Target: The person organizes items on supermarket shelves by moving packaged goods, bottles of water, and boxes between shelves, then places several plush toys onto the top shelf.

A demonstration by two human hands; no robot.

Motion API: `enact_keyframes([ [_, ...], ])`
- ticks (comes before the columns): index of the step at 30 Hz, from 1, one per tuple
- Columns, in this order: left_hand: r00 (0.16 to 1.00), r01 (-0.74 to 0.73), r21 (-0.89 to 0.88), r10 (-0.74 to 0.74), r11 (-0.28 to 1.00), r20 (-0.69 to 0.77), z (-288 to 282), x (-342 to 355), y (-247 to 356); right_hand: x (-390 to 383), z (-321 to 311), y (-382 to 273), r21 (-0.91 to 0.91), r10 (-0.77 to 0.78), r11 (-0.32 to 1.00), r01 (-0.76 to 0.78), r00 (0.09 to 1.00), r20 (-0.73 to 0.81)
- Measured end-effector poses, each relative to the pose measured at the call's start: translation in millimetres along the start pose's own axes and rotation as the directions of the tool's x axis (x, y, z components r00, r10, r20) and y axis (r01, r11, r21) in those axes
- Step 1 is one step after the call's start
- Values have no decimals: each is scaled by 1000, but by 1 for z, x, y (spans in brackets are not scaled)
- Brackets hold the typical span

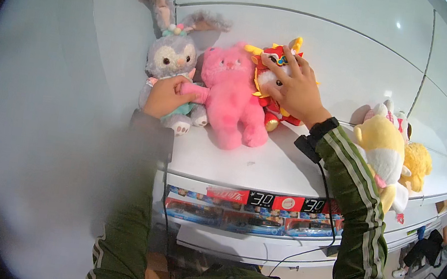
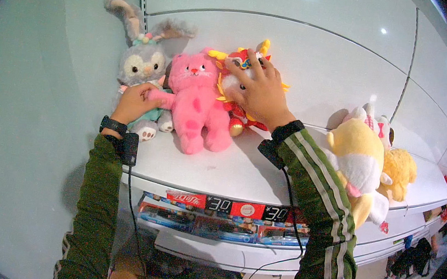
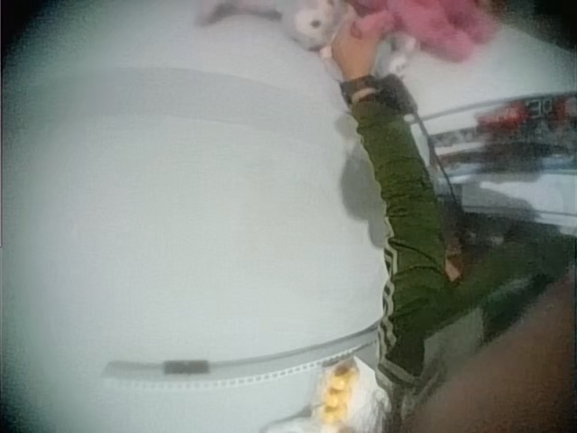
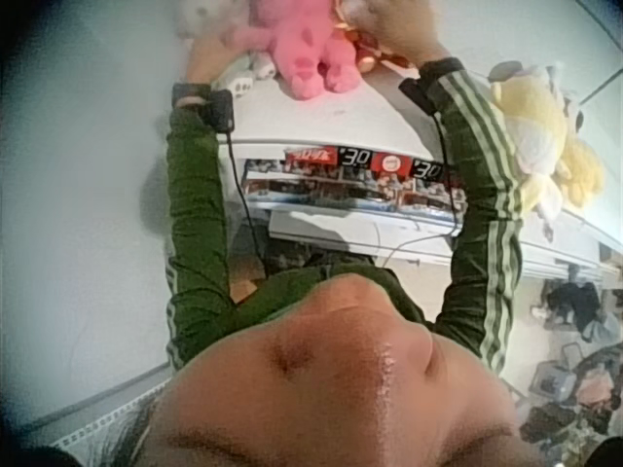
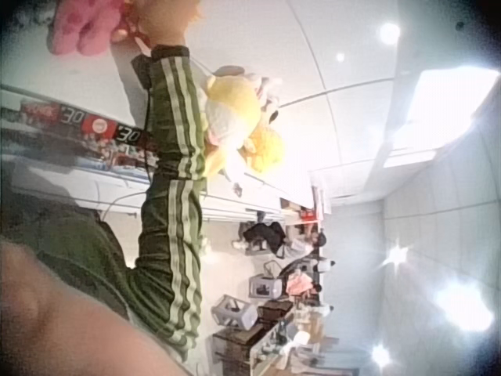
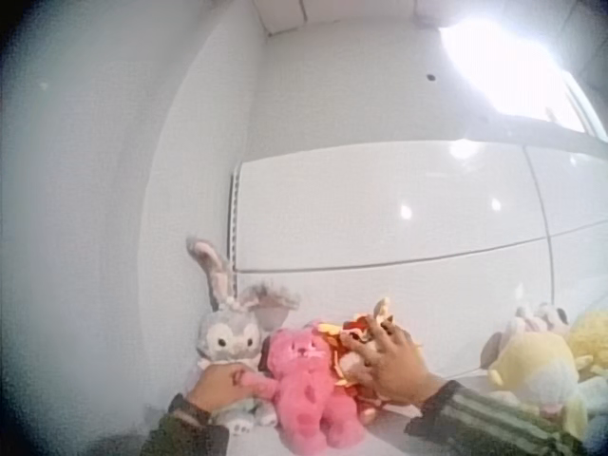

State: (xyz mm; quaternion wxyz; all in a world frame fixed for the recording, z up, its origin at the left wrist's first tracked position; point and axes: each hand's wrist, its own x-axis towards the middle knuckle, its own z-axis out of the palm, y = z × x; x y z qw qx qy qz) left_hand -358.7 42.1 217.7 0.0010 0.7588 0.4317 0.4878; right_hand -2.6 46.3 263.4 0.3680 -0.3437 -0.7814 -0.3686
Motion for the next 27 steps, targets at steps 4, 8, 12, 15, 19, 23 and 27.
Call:
enact_keyframes([
  [4, 1000, -2, 26, 2, 1000, 0, -4, -3, 2, 1, -16, 4, 161, 33, 986, -32, 999, 0],
  [8, 1000, -19, 12, 20, 1000, -11, -2, 0, 5, -1, -29, 9, 139, 79, 987, -78, 997, 0],
  [12, 1000, -9, 16, 9, 1000, 12, -3, -1, 5, -2, -26, 11, 221, 79, 971, -93, 994, 72],
  [15, 993, 73, 63, -78, 995, 86, -7, -1, 13, -3, -17, 8, 282, 175, 940, -193, 981, 88],
  [19, 996, 42, 110, -50, 993, 76, -7, 0, 14, -4, -8, 0, 181, 288, 939, -292, 956, 47],
  [23, 1000, -17, 107, 16, 994, 11, -6, -2, 12, 1, -25, -5, 64, 175, 982, -178, 984, 43],
  [27, 999, 27, 133, -31, 991, 31, -10, -5, 14, 8, -52, -5, 13, 178, 982, -186, 957, 231],
])
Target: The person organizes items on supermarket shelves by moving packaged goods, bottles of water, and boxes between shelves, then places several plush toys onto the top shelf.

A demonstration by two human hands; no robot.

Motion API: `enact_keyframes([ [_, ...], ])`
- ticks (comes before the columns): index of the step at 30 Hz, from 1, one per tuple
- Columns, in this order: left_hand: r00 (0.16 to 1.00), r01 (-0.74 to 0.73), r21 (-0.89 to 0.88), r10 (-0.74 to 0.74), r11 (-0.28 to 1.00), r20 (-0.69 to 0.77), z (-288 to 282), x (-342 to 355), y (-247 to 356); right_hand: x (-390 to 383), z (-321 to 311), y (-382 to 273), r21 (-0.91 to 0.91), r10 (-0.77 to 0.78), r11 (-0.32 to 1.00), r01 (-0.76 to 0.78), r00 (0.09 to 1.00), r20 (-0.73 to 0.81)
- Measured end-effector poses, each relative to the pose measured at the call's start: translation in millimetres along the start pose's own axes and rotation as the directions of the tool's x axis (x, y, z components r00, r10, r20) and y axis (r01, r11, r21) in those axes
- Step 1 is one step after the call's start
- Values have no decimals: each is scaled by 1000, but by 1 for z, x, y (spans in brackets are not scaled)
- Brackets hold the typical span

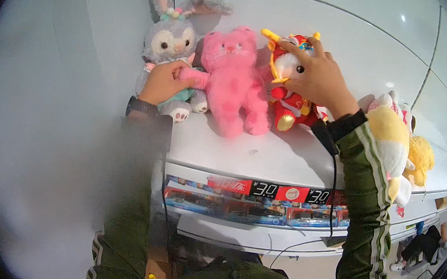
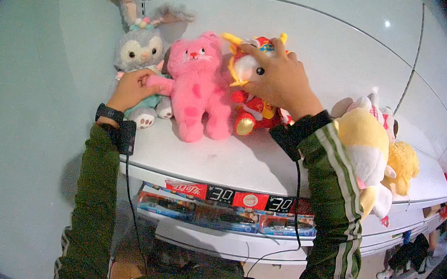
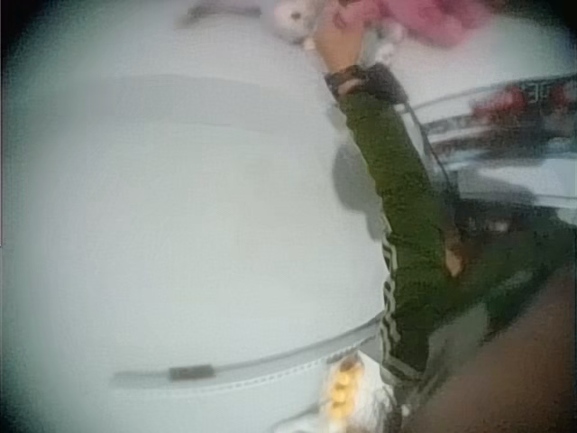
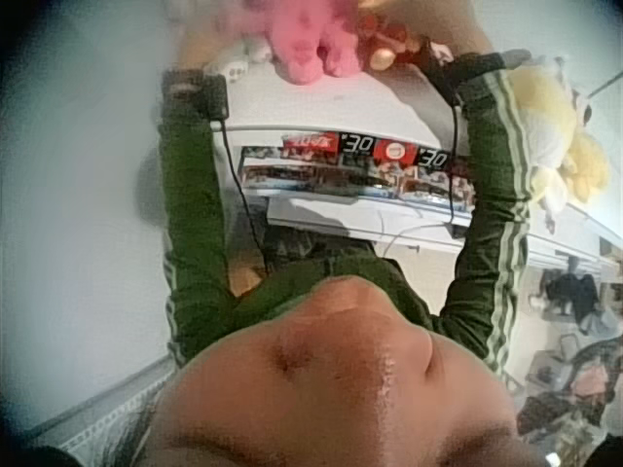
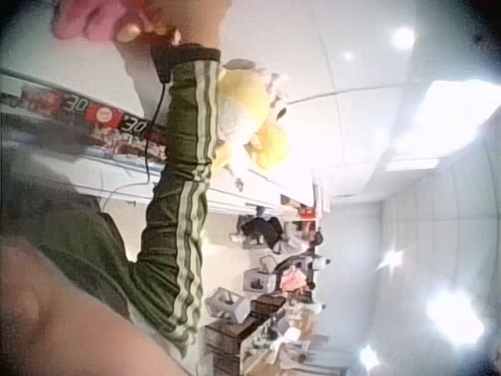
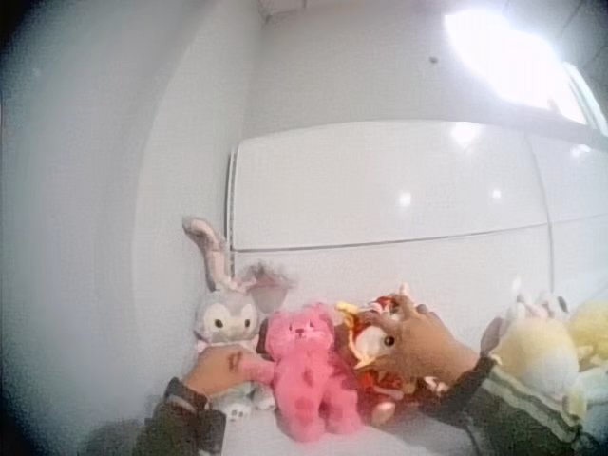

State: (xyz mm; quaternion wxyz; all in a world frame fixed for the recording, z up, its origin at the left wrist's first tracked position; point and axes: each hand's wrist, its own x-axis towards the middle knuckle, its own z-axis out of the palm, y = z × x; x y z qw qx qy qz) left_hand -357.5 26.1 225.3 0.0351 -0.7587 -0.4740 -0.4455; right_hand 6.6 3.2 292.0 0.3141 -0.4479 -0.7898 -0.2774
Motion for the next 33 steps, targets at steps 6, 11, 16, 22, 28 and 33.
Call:
enact_keyframes([
  [6, 999, -30, -55, 29, 998, -29, 6, 5, -4, -10, 57, 18, 14, -65, 997, 70, 970, -233],
  [11, 999, -34, 31, 36, 999, -39, 6, 6, -6, -10, 66, 16, 28, -41, 998, 52, 954, -296],
  [16, 1000, -8, -29, 8, 1000, -4, 8, 7, -8, -9, 61, 10, 105, -75, 988, 116, 940, -332],
  [22, 999, -35, 28, 36, 999, -12, 10, 12, -14, -3, 74, 11, 108, -82, 982, 157, 862, -500],
  [28, 1000, -21, -48, 21, 999, 16, 11, 10, -25, -8, 54, 17, 251, 132, 961, -117, 990, -45],
  [33, 1000, -27, -26, 27, 999, 8, 8, 9, -17, -12, 33, 31, 388, 134, 848, -361, 855, 501],
])
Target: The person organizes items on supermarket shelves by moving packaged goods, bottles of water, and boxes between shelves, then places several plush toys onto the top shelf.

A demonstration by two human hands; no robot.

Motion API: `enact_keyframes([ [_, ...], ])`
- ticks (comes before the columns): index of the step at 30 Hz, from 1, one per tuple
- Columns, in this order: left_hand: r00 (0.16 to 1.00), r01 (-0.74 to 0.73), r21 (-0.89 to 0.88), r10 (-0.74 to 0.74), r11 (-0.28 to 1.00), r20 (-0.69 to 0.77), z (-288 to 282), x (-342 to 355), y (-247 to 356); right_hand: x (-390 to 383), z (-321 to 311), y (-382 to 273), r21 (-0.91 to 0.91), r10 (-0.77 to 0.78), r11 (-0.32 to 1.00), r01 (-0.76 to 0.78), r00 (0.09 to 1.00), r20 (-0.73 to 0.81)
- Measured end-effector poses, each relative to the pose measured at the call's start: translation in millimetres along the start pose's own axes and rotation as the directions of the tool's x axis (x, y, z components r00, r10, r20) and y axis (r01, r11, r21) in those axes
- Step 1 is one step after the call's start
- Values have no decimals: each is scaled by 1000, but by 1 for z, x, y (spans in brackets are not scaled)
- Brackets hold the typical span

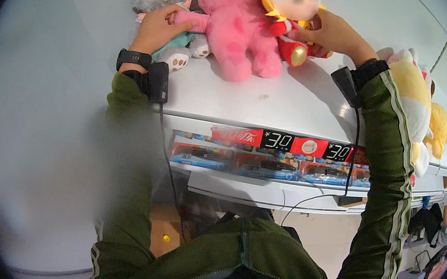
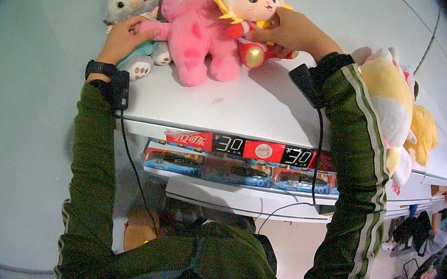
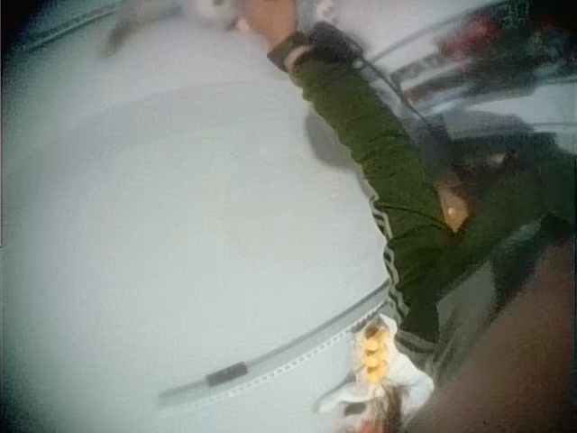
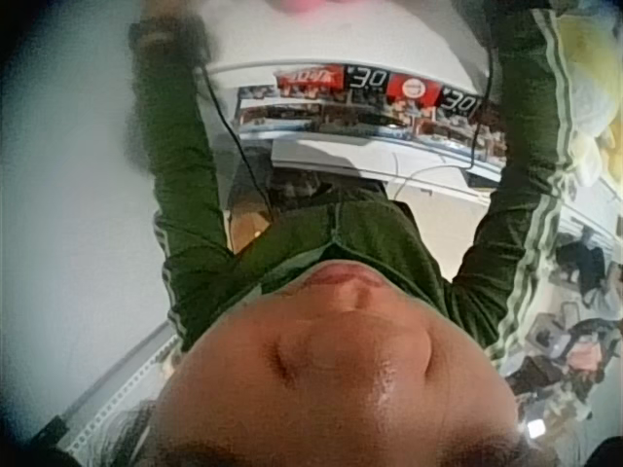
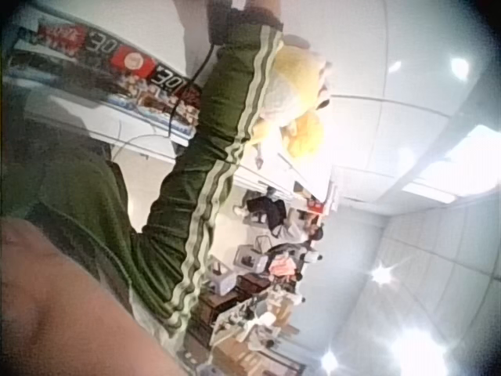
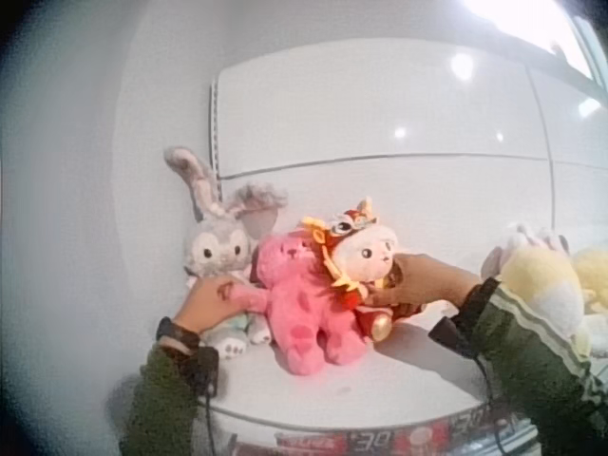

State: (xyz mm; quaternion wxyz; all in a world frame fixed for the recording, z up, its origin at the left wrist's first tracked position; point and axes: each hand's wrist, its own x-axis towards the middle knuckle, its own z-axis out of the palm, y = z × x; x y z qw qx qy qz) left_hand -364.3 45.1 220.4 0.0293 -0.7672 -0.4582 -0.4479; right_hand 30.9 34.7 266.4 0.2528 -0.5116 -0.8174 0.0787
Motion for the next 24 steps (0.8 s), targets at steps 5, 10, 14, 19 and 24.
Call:
enact_keyframes([
  [5, 1000, 21, -38, -20, 999, 16, -2, -2, -3, 2, 24, 10, 121, -10, 993, -11, 985, 171],
  [10, 997, 73, -90, -71, 993, 25, 0, 1, 12, 12, 48, 3, -65, -9, 998, 3, 996, -87],
  [14, 996, 87, -67, -85, 994, 38, -6, -3, 13, 10, 41, 1, -316, -84, 947, 62, 995, -59],
  [19, 995, 92, 27, -94, 995, 43, -5, -4, 9, 5, 34, -2, -438, -87, 898, 37, 992, -94],
  [24, 992, 121, -5, -121, 993, 39, -6, -3, 14, 4, 20, 4, -423, -301, 891, 165, 912, -279],
])
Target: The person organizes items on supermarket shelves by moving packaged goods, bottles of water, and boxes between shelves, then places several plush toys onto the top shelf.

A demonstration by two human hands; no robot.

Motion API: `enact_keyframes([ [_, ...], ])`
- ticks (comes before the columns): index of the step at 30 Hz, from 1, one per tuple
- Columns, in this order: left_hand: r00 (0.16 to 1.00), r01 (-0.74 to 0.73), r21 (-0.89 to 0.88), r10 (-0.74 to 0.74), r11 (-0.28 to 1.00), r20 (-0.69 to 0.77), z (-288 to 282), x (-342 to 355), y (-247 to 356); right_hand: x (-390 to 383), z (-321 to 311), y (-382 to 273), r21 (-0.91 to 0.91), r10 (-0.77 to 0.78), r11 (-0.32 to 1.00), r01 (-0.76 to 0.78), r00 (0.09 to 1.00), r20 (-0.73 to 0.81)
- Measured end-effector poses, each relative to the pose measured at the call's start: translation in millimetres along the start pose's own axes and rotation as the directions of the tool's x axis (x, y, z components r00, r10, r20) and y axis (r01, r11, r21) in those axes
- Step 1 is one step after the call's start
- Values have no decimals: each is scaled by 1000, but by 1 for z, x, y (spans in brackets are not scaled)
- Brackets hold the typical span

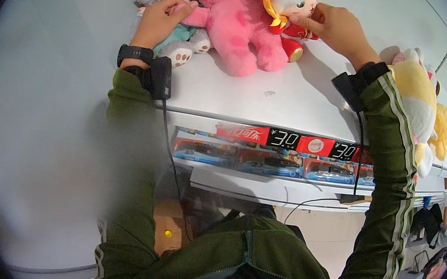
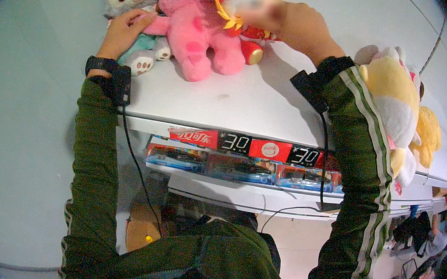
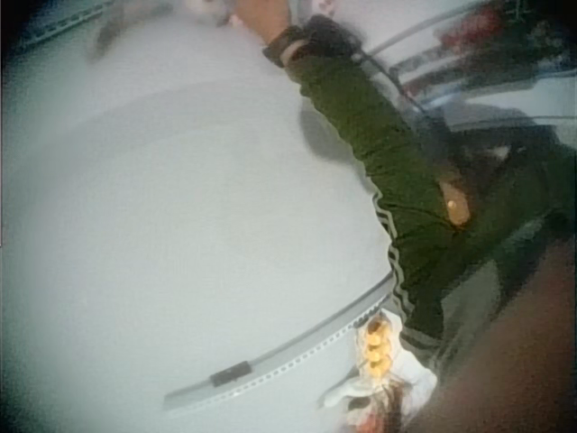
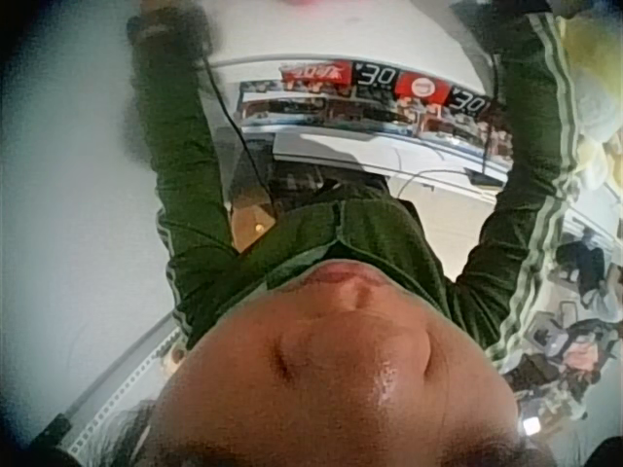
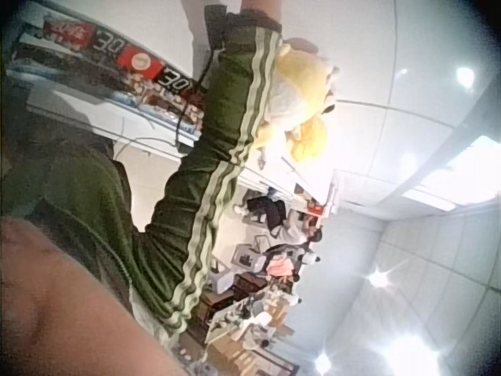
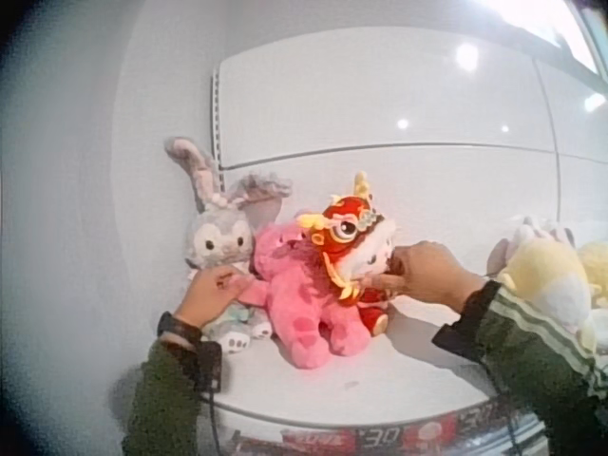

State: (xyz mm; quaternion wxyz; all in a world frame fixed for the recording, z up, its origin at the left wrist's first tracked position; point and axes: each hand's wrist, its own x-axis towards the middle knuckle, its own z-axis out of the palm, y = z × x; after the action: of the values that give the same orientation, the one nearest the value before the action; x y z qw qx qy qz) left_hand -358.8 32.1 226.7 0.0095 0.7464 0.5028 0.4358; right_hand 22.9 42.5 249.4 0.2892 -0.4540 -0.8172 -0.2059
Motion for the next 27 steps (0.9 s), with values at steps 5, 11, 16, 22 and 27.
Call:
enact_keyframes([
  [5, 999, 34, -21, -34, 999, -12, 1, 2, -2, -1, -32, 2, -109, 67, 992, -68, 998, -16],
  [11, 994, -47, -161, 31, 986, -103, 7, 2, -4, -1, -53, 0, -193, 152, 971, -139, 987, 54],
  [16, 989, -69, -107, 53, 992, -139, 4, 2, 1, -6, -74, -19, -127, 307, 945, -300, 951, 40],
  [22, 985, -37, -86, 21, 996, -170, 0, -5, -6, -21, -123, -53, -231, 247, 936, -264, 964, -102],
  [27, 986, -54, -98, 38, 994, -161, 3, 0, -3, -82, -214, 25, 15, 107, 994, -106, 979, -173],
])
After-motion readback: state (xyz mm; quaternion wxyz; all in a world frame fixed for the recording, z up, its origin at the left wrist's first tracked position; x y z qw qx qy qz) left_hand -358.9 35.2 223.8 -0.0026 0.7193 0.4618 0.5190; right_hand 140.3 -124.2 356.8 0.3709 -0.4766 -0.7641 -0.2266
